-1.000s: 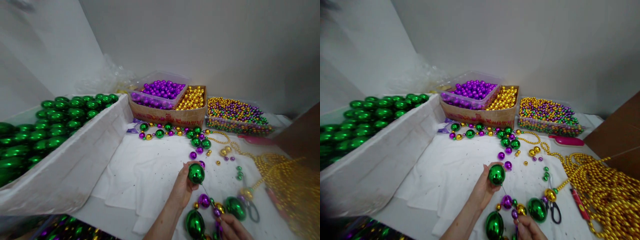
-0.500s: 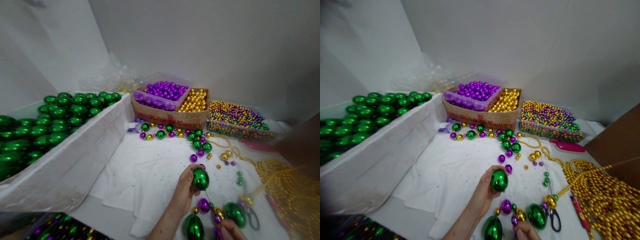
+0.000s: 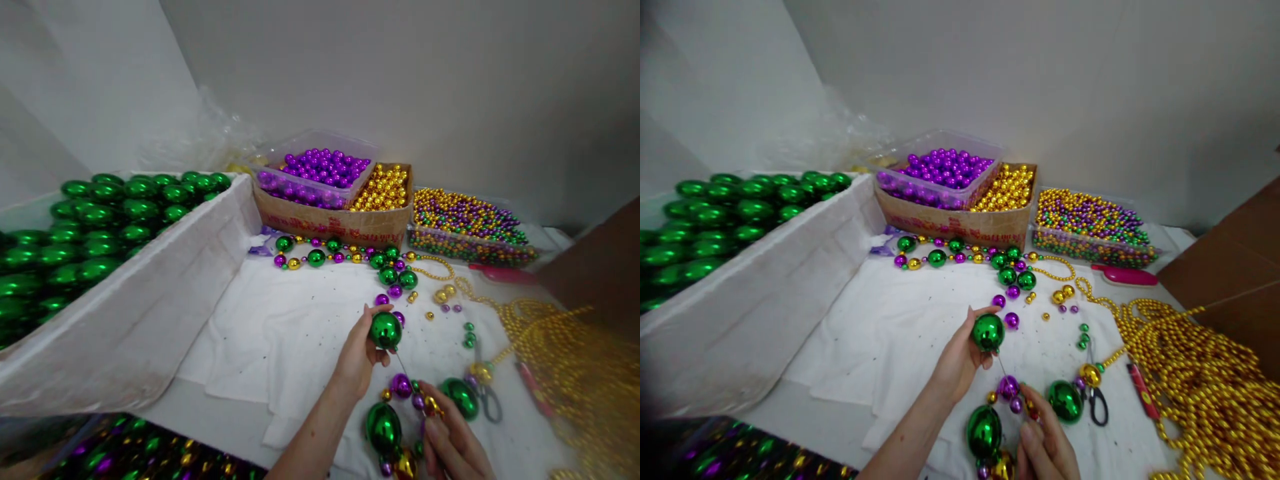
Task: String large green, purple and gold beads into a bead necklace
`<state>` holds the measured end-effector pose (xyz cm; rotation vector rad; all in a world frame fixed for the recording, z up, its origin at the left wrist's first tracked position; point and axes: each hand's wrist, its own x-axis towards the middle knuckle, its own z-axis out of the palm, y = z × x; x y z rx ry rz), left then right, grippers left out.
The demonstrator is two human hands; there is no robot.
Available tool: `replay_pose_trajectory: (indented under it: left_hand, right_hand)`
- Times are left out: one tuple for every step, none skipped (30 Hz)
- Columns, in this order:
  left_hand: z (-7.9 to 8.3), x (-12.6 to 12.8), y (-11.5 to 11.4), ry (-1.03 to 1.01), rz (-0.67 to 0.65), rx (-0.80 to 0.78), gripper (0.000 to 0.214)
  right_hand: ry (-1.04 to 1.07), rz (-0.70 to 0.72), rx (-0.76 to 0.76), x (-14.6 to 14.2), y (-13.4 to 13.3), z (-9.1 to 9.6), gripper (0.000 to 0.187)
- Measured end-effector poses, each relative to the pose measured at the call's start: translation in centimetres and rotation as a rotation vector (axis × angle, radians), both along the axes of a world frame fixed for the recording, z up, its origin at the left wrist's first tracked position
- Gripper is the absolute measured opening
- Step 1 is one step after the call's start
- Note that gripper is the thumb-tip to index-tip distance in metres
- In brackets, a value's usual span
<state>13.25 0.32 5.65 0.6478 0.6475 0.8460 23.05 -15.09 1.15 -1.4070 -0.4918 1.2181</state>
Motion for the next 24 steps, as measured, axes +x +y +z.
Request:
replay_pose_trajectory:
  left_hand:
    - [0.3,-0.2,0.1,-0.006,-0.013,0.001,0.053]
    - [0.6,-0.4,0.2,-0.007,-0.018,0.005,0.052]
    - [0.9,-0.5,0.3,-0.004,-0.015,0.008,0.051]
    - [1.1,-0.5,0.3,-0.001,-0.008,0.010,0.051]
    - [1.3,-0.6,0.3,0.001,-0.003,0.009,0.051]
    - [1.5,-0.6,0.4,-0.004,-0.003,0.003,0.051]
    - [1.6,-0.6,0.5,-0.016,-0.007,-0.009,0.051]
    - [1.7,-0.7,0.7,-0.034,-0.009,-0.029,0.051]
    - [1.8,-0.9,1.0,-0.054,0.002,-0.057,0.050]
    - [1.8,-1.2,1.4,-0.072,0.031,-0.091,0.048]
    - [1.9,-1.5,1.9,-0.089,0.076,-0.126,0.046]
    - [1.9,-2.0,2.4,-0.105,0.131,-0.157,0.043]
    - [2.0,-2.5,2.9,-0.124,0.181,-0.182,0.040]
    - [2.0,-3.0,3.2,-0.147,0.212,-0.200,0.037]
    - [2.1,-3.4,3.4,-0.172,0.208,-0.211,0.035]
    - [2.2,-3.6,3.3,-0.193,0.166,-0.213,0.035]
    - [2.2,-3.7,3.1,-0.207,0.086,-0.210,0.035]
    - [2.3,-3.6,2.7,-0.211,-0.018,-0.201,0.037]
    - [2.5,-3.4,2.2,-0.209,-0.130,-0.186,0.039]
    - [2.7,-3.1,1.7,-0.204,-0.229,-0.166,0.040]
    - [2.9,-2.8,1.2,-0.200,-0.300,-0.145,0.042]
    - [3.3,-2.5,0.9,-0.199,-0.332,-0.122,0.043]
    - [3.7,-2.3,0.8,-0.200,-0.329,-0.100,0.044]
    - [4.1,-2.2,0.9,-0.202,-0.298,-0.081,0.044]
  right_hand:
    - [0.002,0.034,0.011,-0.1,0.0,0.4,0.070]
    - [0.017,0.059,0.021,-0.2,0.1,0.6,0.070]
    - [0.043,0.078,0.027,-0.3,0.1,0.8,0.069]
    - [0.075,0.091,0.028,-0.3,0.2,0.8,0.066]
    - [0.111,0.098,0.032,-0.4,0.3,0.8,0.062]
    - [0.144,0.098,0.043,-0.4,0.4,0.7,0.057]
    - [0.169,0.090,0.057,-0.4,0.5,0.6,0.053]
    - [0.180,0.081,0.066,-0.3,0.6,0.6,0.050]
    - [0.178,0.074,0.072,-0.2,0.6,0.5,0.048]
    - [0.165,0.070,0.072,0.0,0.6,0.5,0.047]
    - [0.146,0.071,0.066,0.2,0.5,0.5,0.046]
    - [0.128,0.073,0.058,0.4,0.4,0.6,0.047]
    - [0.115,0.069,0.053,0.6,0.4,0.8,0.047]
    - [0.110,0.053,0.051,0.8,0.3,1.0,0.046]
    - [0.107,0.026,0.049,0.9,0.4,1.4,0.046]
    - [0.103,-0.004,0.041,1.0,0.5,1.9,0.045]
    - [0.097,-0.023,0.026,1.0,0.8,2.4,0.045]
    - [0.085,-0.030,0.009,1.0,1.2,3.0,0.045]
    - [0.067,-0.025,-0.005,1.0,1.7,3.6,0.044]
    - [0.045,-0.007,-0.010,0.9,2.2,4.2,0.044]
    - [0.022,0.025,-0.007,0.8,2.7,4.7,0.044]
    - [-0.004,0.063,0.005,0.7,3.1,5.2,0.044]
    - [-0.039,0.095,0.024,0.6,3.4,5.5,0.042]
    - [-0.088,0.120,0.048,0.7,3.7,5.7,0.038]
